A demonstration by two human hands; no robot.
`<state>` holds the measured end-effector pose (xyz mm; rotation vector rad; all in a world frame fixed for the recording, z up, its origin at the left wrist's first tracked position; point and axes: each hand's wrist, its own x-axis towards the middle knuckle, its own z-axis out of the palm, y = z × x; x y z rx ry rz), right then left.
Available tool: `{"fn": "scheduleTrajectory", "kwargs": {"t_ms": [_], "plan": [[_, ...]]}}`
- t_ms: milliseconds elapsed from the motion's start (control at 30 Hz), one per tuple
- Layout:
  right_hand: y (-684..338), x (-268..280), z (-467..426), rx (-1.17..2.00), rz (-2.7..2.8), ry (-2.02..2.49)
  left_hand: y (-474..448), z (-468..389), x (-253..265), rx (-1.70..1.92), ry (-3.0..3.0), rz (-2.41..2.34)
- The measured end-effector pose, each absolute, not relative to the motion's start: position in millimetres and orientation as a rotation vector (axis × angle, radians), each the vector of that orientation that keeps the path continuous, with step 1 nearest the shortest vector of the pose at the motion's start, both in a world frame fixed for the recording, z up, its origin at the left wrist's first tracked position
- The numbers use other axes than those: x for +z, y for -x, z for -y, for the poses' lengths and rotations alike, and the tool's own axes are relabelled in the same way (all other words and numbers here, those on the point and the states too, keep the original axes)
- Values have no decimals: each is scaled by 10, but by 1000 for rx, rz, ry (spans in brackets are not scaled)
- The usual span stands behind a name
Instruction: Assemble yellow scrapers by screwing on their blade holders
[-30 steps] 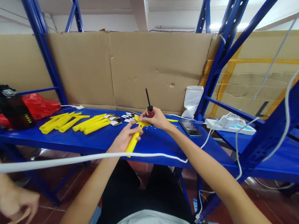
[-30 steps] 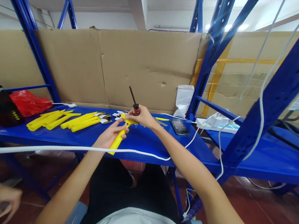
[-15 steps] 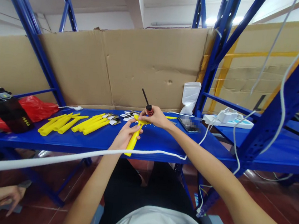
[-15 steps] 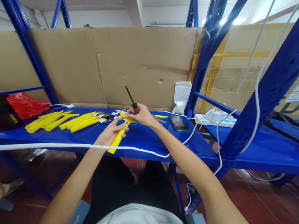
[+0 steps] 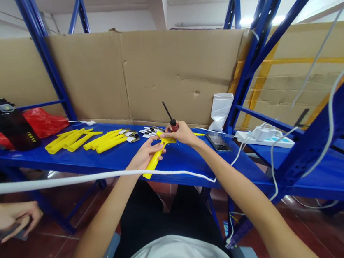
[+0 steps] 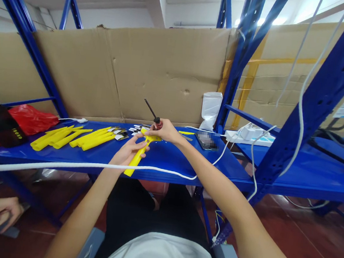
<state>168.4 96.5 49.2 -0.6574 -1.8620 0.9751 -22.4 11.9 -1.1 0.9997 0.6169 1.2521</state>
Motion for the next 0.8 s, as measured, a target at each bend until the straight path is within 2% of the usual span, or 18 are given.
{"fn": "scheduleTrajectory", "kwargs": {"t_ms": [167,367,700,800], "plan": [[-1674,499,-980,958,1829,669,232,-115,32,1237,-920,-587],[-1793,585,-1005,769,1718,714,271,-73,122,1315,-715,-494],[-2243,866,-918,977,1333,686,281,29,182,1430,-778,-398],[-2572,904,-601,839,1456,706,275,18,164,1404,-779,-430]]}}
